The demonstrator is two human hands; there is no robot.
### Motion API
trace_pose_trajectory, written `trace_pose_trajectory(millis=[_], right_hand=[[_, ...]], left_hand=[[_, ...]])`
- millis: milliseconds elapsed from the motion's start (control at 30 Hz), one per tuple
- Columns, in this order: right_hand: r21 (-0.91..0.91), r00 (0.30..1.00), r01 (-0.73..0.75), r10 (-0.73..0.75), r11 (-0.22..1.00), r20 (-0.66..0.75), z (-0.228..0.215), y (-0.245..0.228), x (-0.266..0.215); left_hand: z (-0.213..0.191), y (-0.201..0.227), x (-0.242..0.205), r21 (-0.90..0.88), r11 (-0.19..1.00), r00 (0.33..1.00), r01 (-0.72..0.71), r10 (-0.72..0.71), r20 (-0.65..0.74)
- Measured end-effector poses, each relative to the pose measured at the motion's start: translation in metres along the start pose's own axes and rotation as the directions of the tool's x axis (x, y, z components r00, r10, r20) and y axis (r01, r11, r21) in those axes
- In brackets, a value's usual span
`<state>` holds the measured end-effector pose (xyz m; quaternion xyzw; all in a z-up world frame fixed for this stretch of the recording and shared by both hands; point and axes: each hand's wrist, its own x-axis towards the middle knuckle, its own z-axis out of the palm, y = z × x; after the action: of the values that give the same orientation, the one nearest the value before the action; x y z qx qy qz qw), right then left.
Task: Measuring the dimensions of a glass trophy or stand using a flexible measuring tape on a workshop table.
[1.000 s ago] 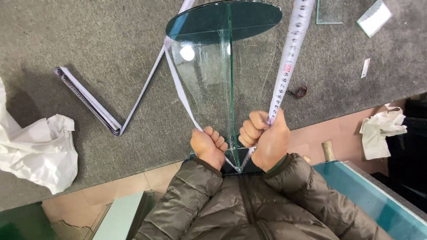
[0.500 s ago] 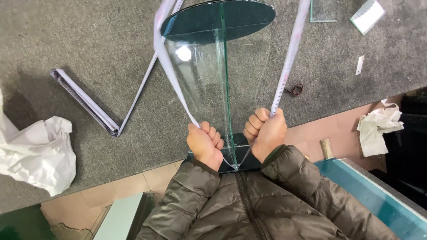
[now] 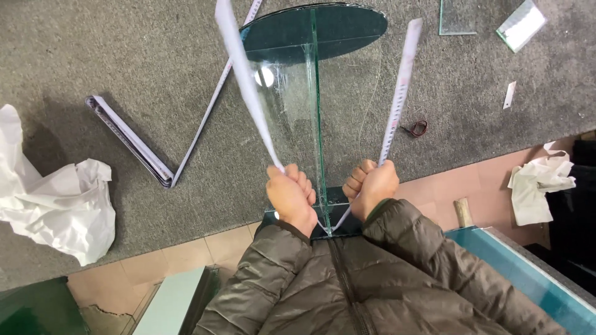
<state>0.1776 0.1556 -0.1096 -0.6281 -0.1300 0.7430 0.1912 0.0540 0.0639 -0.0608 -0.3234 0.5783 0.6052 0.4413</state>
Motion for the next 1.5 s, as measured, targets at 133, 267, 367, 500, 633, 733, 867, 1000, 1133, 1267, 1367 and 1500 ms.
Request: trace_pose_trajectory(millis=[133, 267, 367, 500, 633, 733, 867, 1000, 1133, 1267, 1367, 1500], right_hand=[[-0.060, 1.000, -0.010, 0.012, 0.998, 0.021, 0.016, -0.003, -0.003], [-0.113, 0.985, 0.117, -0.101, 0.987, 0.139, 0.058, -0.037, -0.066], [-0.169, 0.908, 0.218, -0.136, 0.961, 0.395, 0.067, -0.027, -0.094], [-0.106, 0.906, 0.205, -0.148, 0.973, 0.397, 0.056, -0.023, -0.070], [-0.113, 0.991, 0.086, -0.073, 0.990, 0.112, 0.018, -0.007, -0.019], [-0.091, 0.999, 0.038, -0.036, 0.995, 0.025, 0.005, 0.008, 0.006], [-0.091, 0.996, 0.003, -0.010, 0.996, -0.085, 0.023, 0.003, -0.007], [-0.050, 0.998, 0.048, -0.046, 0.998, 0.043, 0.049, -0.027, -0.064], [-0.125, 0.975, 0.143, -0.118, 0.982, 0.189, 0.065, -0.034, -0.100], [-0.084, 0.978, 0.126, -0.110, 0.989, 0.175, 0.052, -0.034, -0.079], [-0.123, 0.995, 0.008, 0.004, 0.992, 0.099, 0.040, -0.029, -0.055], [-0.209, 0.997, -0.018, 0.003, 0.978, -0.074, 0.064, -0.045, -0.082]], left_hand=[[0.002, 0.003, -0.002, 0.020, 0.999, 0.998, -0.027, 0.028, -0.047], [-0.004, -0.015, 0.028, -0.022, 0.999, 0.970, 0.035, -0.040, -0.241], [-0.027, -0.044, 0.076, -0.074, 0.979, 0.947, 0.187, -0.200, -0.250], [-0.029, -0.048, 0.077, -0.043, 0.976, 0.944, 0.212, -0.216, -0.250], [-0.001, -0.017, 0.029, 0.009, 0.998, 0.982, 0.061, -0.059, -0.177], [0.010, -0.002, 0.001, 0.108, 0.993, 0.997, -0.043, 0.049, -0.051], [0.007, 0.001, -0.002, 0.101, 0.995, 0.998, -0.022, 0.028, -0.057], [-0.007, -0.032, 0.045, -0.003, 0.996, 0.983, 0.089, -0.088, -0.160], [-0.028, -0.052, 0.080, -0.058, 0.976, 0.968, 0.211, -0.216, -0.124], [-0.031, -0.041, 0.073, -0.049, 0.959, 0.958, 0.280, -0.276, 0.083], [-0.024, -0.010, 0.041, -0.037, 0.961, 0.934, 0.275, -0.258, 0.248], [-0.017, 0.010, 0.007, -0.027, 0.974, 0.929, 0.226, -0.207, 0.306]])
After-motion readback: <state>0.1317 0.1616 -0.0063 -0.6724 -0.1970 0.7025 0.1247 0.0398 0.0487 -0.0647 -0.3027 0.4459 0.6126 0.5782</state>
